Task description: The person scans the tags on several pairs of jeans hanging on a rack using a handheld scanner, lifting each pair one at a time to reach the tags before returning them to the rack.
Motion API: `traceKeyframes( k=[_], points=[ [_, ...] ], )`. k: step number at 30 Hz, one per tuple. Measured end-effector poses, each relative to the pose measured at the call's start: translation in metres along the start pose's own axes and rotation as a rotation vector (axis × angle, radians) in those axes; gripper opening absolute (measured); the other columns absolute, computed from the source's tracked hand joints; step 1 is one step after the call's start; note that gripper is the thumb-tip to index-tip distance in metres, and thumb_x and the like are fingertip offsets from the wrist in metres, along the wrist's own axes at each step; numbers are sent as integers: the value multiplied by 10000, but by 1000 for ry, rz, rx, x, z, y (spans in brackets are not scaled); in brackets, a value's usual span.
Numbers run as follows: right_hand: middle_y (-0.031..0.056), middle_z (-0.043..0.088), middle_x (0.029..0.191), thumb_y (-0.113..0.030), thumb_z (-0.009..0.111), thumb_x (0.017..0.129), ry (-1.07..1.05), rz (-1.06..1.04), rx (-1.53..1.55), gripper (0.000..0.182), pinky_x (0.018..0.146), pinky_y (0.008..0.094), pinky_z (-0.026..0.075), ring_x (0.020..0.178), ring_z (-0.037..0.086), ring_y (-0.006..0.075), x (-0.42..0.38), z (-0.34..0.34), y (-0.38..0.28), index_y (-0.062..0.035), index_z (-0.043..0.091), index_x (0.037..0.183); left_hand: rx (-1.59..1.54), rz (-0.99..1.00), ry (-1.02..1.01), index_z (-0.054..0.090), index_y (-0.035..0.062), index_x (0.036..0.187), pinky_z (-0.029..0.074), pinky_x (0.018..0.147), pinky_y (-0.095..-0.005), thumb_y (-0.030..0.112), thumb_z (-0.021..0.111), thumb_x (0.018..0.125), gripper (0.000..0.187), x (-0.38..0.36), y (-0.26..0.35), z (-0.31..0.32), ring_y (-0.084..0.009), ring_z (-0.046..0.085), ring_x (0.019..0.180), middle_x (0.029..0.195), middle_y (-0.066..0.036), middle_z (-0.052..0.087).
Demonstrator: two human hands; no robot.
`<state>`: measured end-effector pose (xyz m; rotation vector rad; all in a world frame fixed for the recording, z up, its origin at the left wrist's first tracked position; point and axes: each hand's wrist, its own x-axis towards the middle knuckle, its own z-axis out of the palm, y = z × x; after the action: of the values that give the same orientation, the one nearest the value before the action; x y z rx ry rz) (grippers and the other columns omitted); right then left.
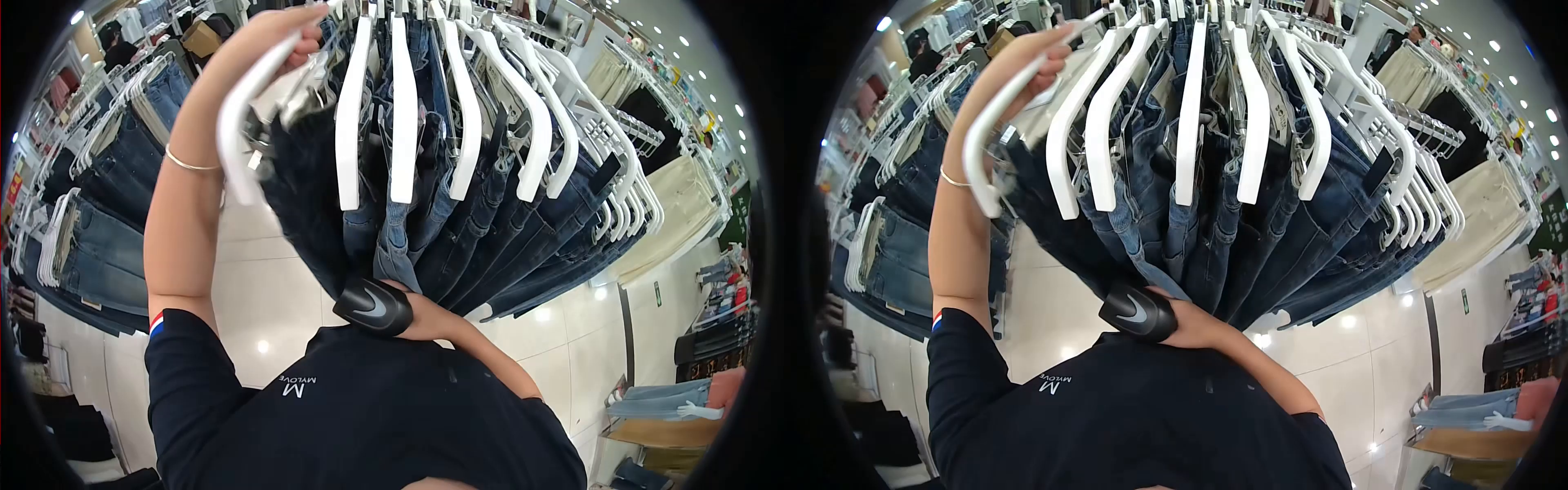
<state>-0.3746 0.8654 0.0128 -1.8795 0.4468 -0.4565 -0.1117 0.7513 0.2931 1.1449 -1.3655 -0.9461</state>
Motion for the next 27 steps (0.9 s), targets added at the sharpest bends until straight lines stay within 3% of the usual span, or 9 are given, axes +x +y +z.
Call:
traceKeyframes(
  k=[3, 4, 5, 7, 9, 11, 15, 22, 27],
  points=[
    [198, 387, 1352, -181, 743, 697, 9, 28, 79, 718, 1057, 319, 272, 1270, 378, 273, -6, 1, -1, 24, 403, 1295, -486, -62, -350, 431, 3, 972, 332, 410, -126, 171, 448, 961, 170, -11, 29, -26, -5, 361, 509, 653, 44, 369],
    [198, 388, 1352, -181, 746, 694, 6, 14, 87, 720, 1057, 319, 271, 1267, 381, 271, -7, 1, 0, 33, 404, 1291, -442, -84, -230, 422, -60, 1120, 336, 407, -135, 156, 412, 974, 261, -22, 32, -31, -9, 341, 498, 640, 39, 349],
    [199, 388, 1352, -181, 748, 692, 0, 0, 94, 722, 1056, 319, 271, 1264, 385, 268, -7, 0, 1, 41, 405, 1287, -461, -84, -289, 329, -89, 1283, 326, 390, -128, 174, 385, 982, 403, -35, 32, -32, -3, 342, 481, 628, 44, 344],
    [193, 398, 1346, -178, 751, 689, -30, -37, 48, 730, 1056, 320, 272, 1257, 392, 261, -8, -3, 3, 49, 401, 1287, -340, -73, -176, 242, -90, 1352, 312, 356, -128, 195, 363, 989, 477, -66, 23, -41, -2, 333, 446, 612, 51, 333],
    [188, 409, 1339, -173, 752, 686, -42, -33, 54, 731, 1057, 321, 270, 1251, 397, 260, -9, -3, 6, 46, 401, 1288, -374, -115, -176, 253, -78, 1350, 307, 326, -133, 222, 363, 989, 482, -95, 9, -58, 0, 316, 411, 595, 51, 322],
    [184, 421, 1331, -165, 753, 684, -33, 9, 108, 727, 1060, 324, 267, 1247, 401, 264, -9, 1, 9, 33, 406, 1291, -689, -302, -105, 324, -80, 1316, 269, 326, -111, 218, 406, 975, 460, -124, 8, -74, 19, 322, 422, 580, 59, 316],
    [158, 484, 1275, -142, 755, 688, -99, 123, 197, 709, 1028, 325, 315, 1194, 453, 239, 0, 15, 16, 14, 413, 1289, -540, -274, -42, 305, -85, 1320, 252, 320, -111, 248, 374, 986, 477, -168, 10, -104, 26, 289, 403, 572, 57, 315],
    [123, 581, 1156, -111, 730, 714, -105, -9, 98, 534, 932, 320, 409, 1070, 547, 206, 41, 45, -24, -5, 516, 1192, -328, -252, 100, 368, -86, 1284, 226, 317, -130, 283, 343, 991, 472, -226, 23, -137, 25, 264, 375, 538, 73, 297],
    [50, 631, 868, -102, 730, 737, 68, -46, 134, 359, 727, 275, 466, 771, 578, 116, 82, 46, -36, 4, 566, 1038, -245, -226, 40, 362, -105, 1279, 227, 316, -130, 302, 309, 993, 500, -230, 28, -147, 20, 263, 355, 522, 75, 306]
  ],
)
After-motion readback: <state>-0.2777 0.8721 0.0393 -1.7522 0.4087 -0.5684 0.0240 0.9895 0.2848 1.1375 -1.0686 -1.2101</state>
